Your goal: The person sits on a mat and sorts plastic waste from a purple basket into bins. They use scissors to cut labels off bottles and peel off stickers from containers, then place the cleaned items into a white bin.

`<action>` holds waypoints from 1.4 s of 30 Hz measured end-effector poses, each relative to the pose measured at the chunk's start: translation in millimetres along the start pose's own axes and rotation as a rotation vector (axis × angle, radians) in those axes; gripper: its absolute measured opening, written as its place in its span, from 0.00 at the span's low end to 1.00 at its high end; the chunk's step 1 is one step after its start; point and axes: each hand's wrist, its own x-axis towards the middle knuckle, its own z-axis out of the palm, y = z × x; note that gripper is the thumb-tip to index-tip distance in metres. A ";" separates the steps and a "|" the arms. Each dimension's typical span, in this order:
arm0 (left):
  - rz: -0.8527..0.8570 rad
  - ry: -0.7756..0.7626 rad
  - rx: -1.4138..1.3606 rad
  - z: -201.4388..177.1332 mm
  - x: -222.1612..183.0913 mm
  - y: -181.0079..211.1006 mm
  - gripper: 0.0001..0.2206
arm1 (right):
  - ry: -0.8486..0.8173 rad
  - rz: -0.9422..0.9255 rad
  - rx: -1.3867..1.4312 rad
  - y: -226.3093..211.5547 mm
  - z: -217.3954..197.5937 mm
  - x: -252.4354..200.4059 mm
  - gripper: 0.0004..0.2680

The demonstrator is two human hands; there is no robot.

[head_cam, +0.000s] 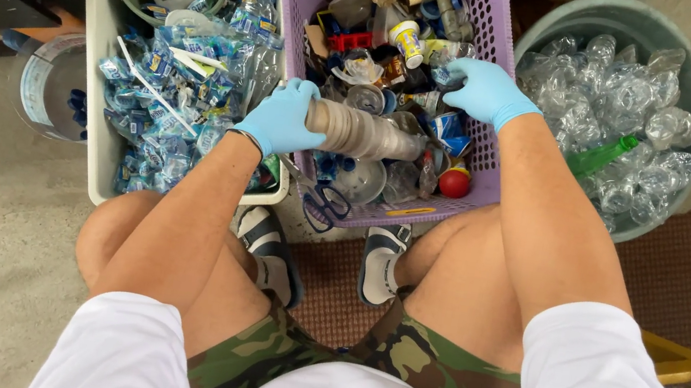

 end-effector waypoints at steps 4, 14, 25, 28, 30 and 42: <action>0.013 -0.060 -0.124 -22.5 -17.3 20.3 0.33 | -0.003 0.031 -0.015 12.1 0.6 2.8 0.23; -0.006 0.011 -0.106 -51.6 -32.8 36.3 0.38 | 0.053 0.171 -0.031 21.8 18.4 5.3 0.24; 0.004 0.065 -0.100 -52.6 -16.0 20.7 0.36 | 0.072 0.266 -0.087 42.0 24.2 30.0 0.28; 0.033 0.078 -0.089 -56.3 -13.5 16.7 0.35 | 0.107 0.307 -0.082 37.0 28.4 41.4 0.28; 0.088 0.166 -0.056 -54.5 -10.3 13.3 0.34 | 0.169 0.301 -0.048 19.8 28.1 37.4 0.27; 0.293 0.535 0.092 -36.8 12.9 -17.7 0.24 | 0.222 0.283 -0.096 -29.1 49.8 34.6 0.08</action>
